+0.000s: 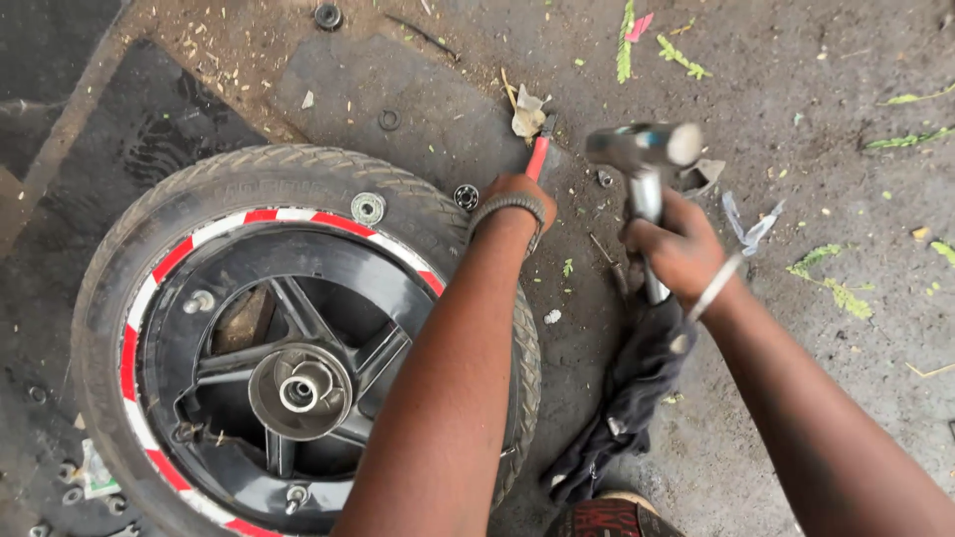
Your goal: Repairing a motorcycle wheel hub and spokes using mechanical tools.
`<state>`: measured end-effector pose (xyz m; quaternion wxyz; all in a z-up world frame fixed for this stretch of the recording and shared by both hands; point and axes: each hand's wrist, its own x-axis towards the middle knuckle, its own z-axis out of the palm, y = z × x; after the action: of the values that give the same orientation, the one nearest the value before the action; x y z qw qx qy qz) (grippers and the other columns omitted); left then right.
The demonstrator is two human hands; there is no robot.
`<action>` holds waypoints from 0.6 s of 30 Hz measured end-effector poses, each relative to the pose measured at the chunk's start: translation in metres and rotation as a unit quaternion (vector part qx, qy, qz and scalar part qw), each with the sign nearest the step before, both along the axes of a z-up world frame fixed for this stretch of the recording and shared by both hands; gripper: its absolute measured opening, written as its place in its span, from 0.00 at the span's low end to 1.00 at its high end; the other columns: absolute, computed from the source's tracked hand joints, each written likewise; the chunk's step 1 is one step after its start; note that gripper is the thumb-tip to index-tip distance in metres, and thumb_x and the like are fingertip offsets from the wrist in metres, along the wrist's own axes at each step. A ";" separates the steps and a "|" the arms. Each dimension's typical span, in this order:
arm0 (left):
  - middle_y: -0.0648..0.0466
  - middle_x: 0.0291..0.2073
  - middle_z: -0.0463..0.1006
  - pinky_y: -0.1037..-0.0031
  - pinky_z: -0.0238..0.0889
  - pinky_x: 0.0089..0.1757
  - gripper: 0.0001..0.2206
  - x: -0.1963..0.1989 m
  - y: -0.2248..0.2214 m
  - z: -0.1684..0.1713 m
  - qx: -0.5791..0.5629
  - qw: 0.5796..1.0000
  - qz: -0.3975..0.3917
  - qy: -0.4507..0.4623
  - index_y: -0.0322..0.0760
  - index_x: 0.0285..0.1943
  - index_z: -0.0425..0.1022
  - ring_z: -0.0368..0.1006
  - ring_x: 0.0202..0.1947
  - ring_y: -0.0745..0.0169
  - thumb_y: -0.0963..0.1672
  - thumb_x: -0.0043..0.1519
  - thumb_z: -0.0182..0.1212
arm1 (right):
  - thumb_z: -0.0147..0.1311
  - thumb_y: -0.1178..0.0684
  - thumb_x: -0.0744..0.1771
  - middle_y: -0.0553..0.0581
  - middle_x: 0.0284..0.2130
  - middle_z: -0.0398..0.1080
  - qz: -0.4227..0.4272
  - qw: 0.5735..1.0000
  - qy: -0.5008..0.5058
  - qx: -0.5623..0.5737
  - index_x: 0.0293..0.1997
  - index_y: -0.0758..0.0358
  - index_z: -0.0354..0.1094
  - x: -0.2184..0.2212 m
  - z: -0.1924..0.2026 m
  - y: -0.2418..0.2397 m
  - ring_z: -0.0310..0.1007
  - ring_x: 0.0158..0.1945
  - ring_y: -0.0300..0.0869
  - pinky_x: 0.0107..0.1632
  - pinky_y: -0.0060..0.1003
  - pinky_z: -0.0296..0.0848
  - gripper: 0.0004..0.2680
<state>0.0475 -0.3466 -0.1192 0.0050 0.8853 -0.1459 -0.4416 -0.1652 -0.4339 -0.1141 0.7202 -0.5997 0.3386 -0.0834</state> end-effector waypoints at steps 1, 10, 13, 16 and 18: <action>0.41 0.61 0.75 0.63 0.70 0.56 0.22 -0.002 0.001 -0.008 -0.016 1.000 0.020 -0.016 0.37 0.62 0.76 0.74 0.60 0.46 0.49 0.60 0.62 | 0.56 0.60 0.65 0.55 0.33 0.70 0.009 0.997 0.035 -0.071 0.49 0.67 0.68 0.009 -0.015 -0.009 0.71 0.34 0.40 0.37 0.37 0.71 0.09; 0.44 0.60 0.76 0.63 0.70 0.56 0.22 -0.006 0.001 0.010 0.005 1.000 -0.008 -0.019 0.40 0.61 0.77 0.75 0.59 0.47 0.49 0.59 0.63 | 0.59 0.57 0.64 0.64 0.34 0.75 0.063 0.953 0.117 -0.274 0.55 0.67 0.65 0.098 0.029 -0.070 0.75 0.27 0.48 0.28 0.45 0.74 0.14; 0.45 0.60 0.77 0.62 0.70 0.56 0.22 -0.007 0.000 0.021 0.018 1.000 0.004 -0.013 0.41 0.61 0.77 0.75 0.60 0.47 0.50 0.59 0.64 | 0.57 0.56 0.67 0.65 0.33 0.75 -0.030 0.961 0.104 -0.253 0.54 0.72 0.66 0.110 0.014 -0.071 0.77 0.28 0.46 0.29 0.41 0.77 0.13; 0.46 0.59 0.78 0.64 0.70 0.56 0.20 -0.009 0.003 0.028 0.000 0.999 0.052 -0.014 0.42 0.59 0.79 0.76 0.59 0.49 0.49 0.58 0.65 | 0.58 0.56 0.62 0.65 0.27 0.74 0.180 0.893 0.323 -0.257 0.49 0.69 0.69 0.131 0.004 -0.061 0.76 0.23 0.51 0.25 0.47 0.76 0.13; 0.45 0.59 0.77 0.64 0.69 0.56 0.21 -0.010 0.003 0.024 -0.004 0.999 0.034 -0.017 0.42 0.59 0.78 0.75 0.59 0.49 0.50 0.58 0.65 | 0.57 0.56 0.62 0.66 0.27 0.75 0.193 0.890 0.327 -0.254 0.48 0.69 0.70 0.130 0.020 -0.058 0.76 0.23 0.52 0.26 0.48 0.76 0.12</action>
<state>0.0375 -0.3439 -0.0955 0.0209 0.8971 -0.1178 -0.4253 -0.0354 -0.4916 -0.0942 0.3937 -0.8094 0.3992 0.1747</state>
